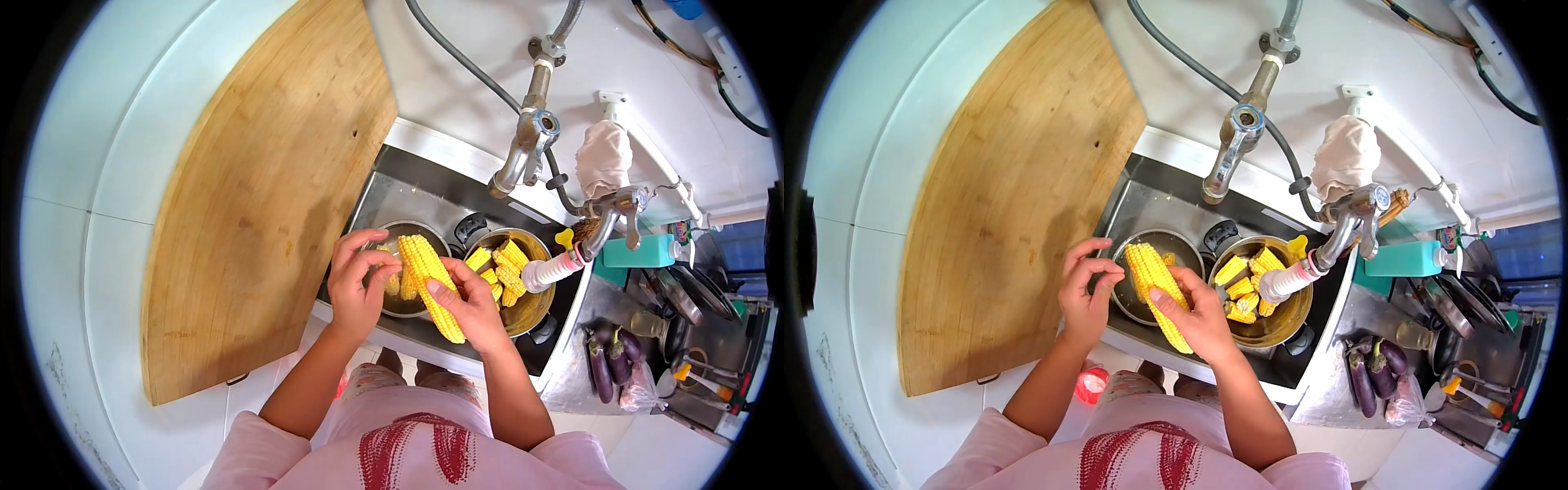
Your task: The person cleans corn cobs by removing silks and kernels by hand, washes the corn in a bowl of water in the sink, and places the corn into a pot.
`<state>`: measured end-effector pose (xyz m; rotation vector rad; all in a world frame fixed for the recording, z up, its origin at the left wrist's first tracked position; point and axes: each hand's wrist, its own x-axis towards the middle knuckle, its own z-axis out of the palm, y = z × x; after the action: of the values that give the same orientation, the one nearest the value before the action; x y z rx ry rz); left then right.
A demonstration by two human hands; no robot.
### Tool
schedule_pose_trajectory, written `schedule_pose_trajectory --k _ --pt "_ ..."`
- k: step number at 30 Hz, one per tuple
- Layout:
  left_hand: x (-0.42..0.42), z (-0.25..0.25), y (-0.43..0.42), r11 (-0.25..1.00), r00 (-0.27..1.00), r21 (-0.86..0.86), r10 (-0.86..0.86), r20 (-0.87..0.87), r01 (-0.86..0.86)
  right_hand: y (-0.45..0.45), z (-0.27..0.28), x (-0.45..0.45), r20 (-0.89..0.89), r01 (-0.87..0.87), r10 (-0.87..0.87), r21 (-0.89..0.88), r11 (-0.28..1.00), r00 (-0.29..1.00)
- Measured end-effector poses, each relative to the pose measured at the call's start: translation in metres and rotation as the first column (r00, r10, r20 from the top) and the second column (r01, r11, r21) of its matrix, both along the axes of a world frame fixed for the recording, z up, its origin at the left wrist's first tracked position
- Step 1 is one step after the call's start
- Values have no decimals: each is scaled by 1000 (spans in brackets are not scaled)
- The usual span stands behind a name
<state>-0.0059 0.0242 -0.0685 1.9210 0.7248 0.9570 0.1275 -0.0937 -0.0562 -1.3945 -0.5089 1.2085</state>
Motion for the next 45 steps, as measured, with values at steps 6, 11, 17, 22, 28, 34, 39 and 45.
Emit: schedule_pose_trajectory --k 6,11,17,22,28,34,39,45 --pt "5 -2 8 961 1000 276 -10 -13 13 0 -2 -1 64 2 -5 40 999 998" --pt "14 3 10 946 998 321 49 -40 -33 -1 -1 2 174 -31 23 43 999 984" --pt "8 5 -11 995 998 75 -65 -1 65 2 -4 6 21 19 -21 72 997 1000" --pt "6 -2 -12 833 982 -552 68 175 41 0 15 15 -436 10 -13 -9 1000 900" --pt "13 10 -12 750 985 -662 117 124 -6 4 19 7 -350 9 7 43 999 937" --pt "15 21 -16 885 985 -458 143 100 -81 7 13 0 -114 54 -40 122 991 993" --pt "17 20 -16 946 983 -293 167 77 -137 6 12 -2 -105 51 -37 129 990 994" --pt "21 16 -10 973 982 -160 176 63 -164 4 16 -2 -168 45 -24 127 991 986"
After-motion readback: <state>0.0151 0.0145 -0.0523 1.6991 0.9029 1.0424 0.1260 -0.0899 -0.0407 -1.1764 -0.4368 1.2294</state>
